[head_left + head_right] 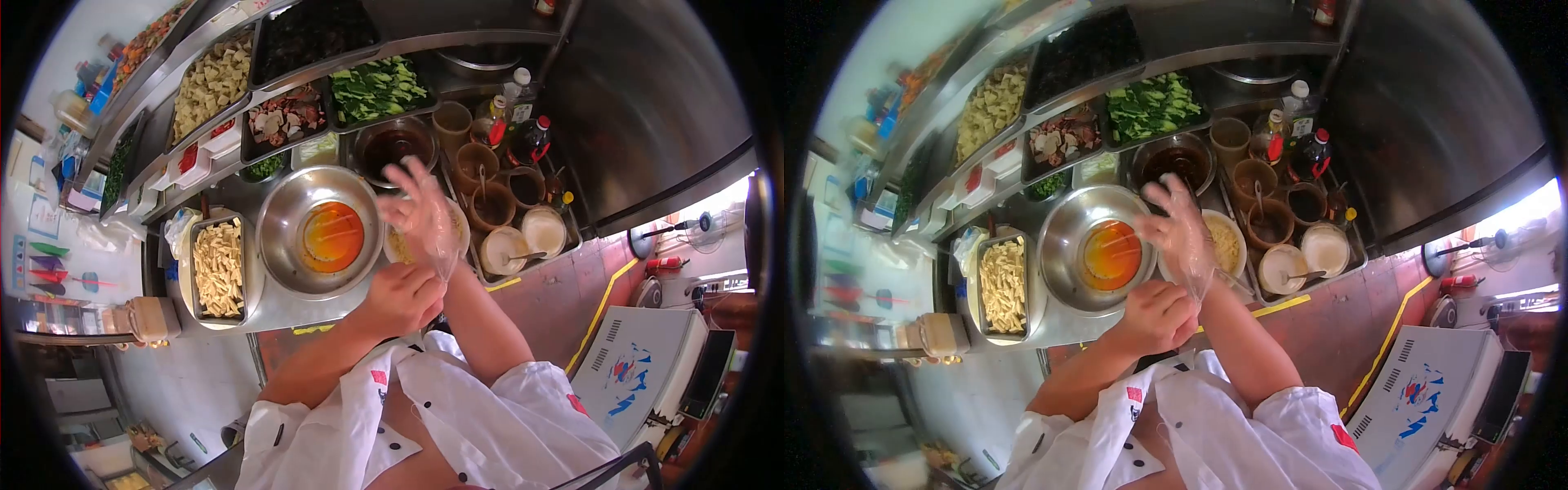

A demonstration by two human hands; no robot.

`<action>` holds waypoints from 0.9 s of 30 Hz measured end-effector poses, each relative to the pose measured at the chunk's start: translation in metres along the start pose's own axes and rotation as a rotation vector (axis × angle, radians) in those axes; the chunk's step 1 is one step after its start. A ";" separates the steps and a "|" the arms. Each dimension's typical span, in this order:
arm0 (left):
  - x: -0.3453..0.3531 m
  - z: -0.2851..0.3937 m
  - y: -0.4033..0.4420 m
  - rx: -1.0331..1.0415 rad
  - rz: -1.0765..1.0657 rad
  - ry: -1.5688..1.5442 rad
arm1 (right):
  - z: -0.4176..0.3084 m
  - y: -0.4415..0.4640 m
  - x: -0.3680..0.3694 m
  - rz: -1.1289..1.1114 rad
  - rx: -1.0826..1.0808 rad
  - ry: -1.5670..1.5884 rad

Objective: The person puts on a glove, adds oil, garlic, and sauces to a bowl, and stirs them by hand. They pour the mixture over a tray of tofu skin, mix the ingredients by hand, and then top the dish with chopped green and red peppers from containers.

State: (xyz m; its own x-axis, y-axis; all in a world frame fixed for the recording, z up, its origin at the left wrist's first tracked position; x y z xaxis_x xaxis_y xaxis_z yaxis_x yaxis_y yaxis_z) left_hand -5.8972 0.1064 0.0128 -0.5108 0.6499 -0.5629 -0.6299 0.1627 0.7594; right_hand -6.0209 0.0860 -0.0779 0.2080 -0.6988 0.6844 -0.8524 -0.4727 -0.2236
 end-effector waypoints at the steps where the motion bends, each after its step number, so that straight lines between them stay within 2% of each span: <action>1: 0.001 0.000 -0.004 -0.016 -0.011 0.015 | 0.017 0.006 -0.010 -0.076 0.105 0.046; 2: 0.000 0.000 -0.010 -0.032 -0.020 0.029 | 0.036 0.015 -0.023 -0.077 0.104 0.042; 4: -0.005 0.000 -0.021 -0.061 -0.030 0.018 | 0.067 0.009 -0.002 -0.494 0.362 0.509; 5: -0.008 -0.002 -0.028 -0.090 -0.044 0.005 | 0.062 -0.001 0.013 -0.494 0.357 0.501; 6: -0.012 -0.004 -0.039 -0.084 -0.036 -0.002 | 0.060 -0.014 0.028 -0.291 0.390 0.452; 7: -0.014 -0.014 -0.055 -0.161 -0.041 -0.062 | 0.065 -0.022 0.030 -0.086 0.415 0.401; 8: -0.017 -0.023 -0.072 -0.235 -0.048 -0.126 | 0.070 -0.026 0.033 -0.079 0.398 0.393; 9: -0.026 -0.025 -0.086 -0.224 -0.044 -0.147 | 0.072 -0.025 0.023 0.039 0.290 0.352; 10: -0.036 -0.039 -0.105 -0.329 -0.064 -0.137 | 0.073 -0.023 0.010 0.159 0.179 0.310; 11: -0.047 -0.054 -0.128 -0.433 -0.086 -0.128 | 0.079 -0.020 -0.004 0.176 0.158 0.301; 13: -0.083 -0.090 -0.194 -0.657 0.004 -0.088 | 0.093 -0.015 -0.067 0.329 0.206 0.247; 15: -0.128 -0.134 -0.269 -0.885 0.132 0.041 | 0.089 -0.032 -0.109 0.391 0.286 0.229; 16: -0.150 -0.165 -0.330 -1.057 0.250 0.149 | 0.086 -0.040 -0.125 0.412 0.261 0.230; 17: -0.169 -0.192 -0.391 -1.230 0.365 0.263 | 0.079 -0.052 -0.152 0.565 0.177 0.110; 18: -0.183 -0.209 -0.429 -1.322 0.433 0.288 | 0.071 -0.068 -0.177 0.717 0.097 -0.009; 19: -0.194 -0.221 -0.454 -1.415 0.499 0.317 | 0.066 -0.080 -0.189 0.739 0.082 -0.007; 20: -0.196 -0.227 -0.450 -1.412 0.485 0.297 | 0.059 -0.092 -0.202 0.777 0.078 -0.042; 22: -0.169 -0.237 -0.454 -1.756 0.602 -0.409 | 0.046 -0.104 -0.218 0.820 0.067 -0.074; 23: -0.156 -0.259 -0.485 -1.765 0.707 -0.473 | 0.036 -0.103 -0.225 0.858 0.069 -0.170; 24: -0.147 -0.273 -0.496 -1.756 0.697 -0.475 | 0.026 -0.101 -0.234 0.892 0.072 -0.263; 25: -0.141 -0.283 -0.498 -1.705 0.786 -0.573 | 0.014 -0.090 -0.243 0.791 0.016 -0.358; 26: -0.136 -0.293 -0.496 -1.650 0.874 -0.668 | 0.004 -0.078 -0.248 0.791 0.012 -0.348; 27: -0.133 -0.302 -0.494 -1.646 0.869 -0.661 | -0.013 -0.065 -0.253 0.835 0.008 -0.535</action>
State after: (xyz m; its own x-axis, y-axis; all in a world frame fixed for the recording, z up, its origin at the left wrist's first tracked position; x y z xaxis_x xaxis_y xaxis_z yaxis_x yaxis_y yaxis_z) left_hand -5.6945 -0.2849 -0.3863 -0.9118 0.3514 0.2125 -0.4106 -0.7699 -0.4885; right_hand -6.0241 0.3009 -0.2276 -0.2671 -0.9587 -0.0979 -0.8211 0.2796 -0.4976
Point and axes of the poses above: each hand's wrist, its own y-axis towards the middle knuckle, its own x-axis out of the palm, z = x × y, the point moved 9 cm from there along y, towards the middle knuckle, and after that the axes turned 11 degrees about z, right-handed, at the moved point
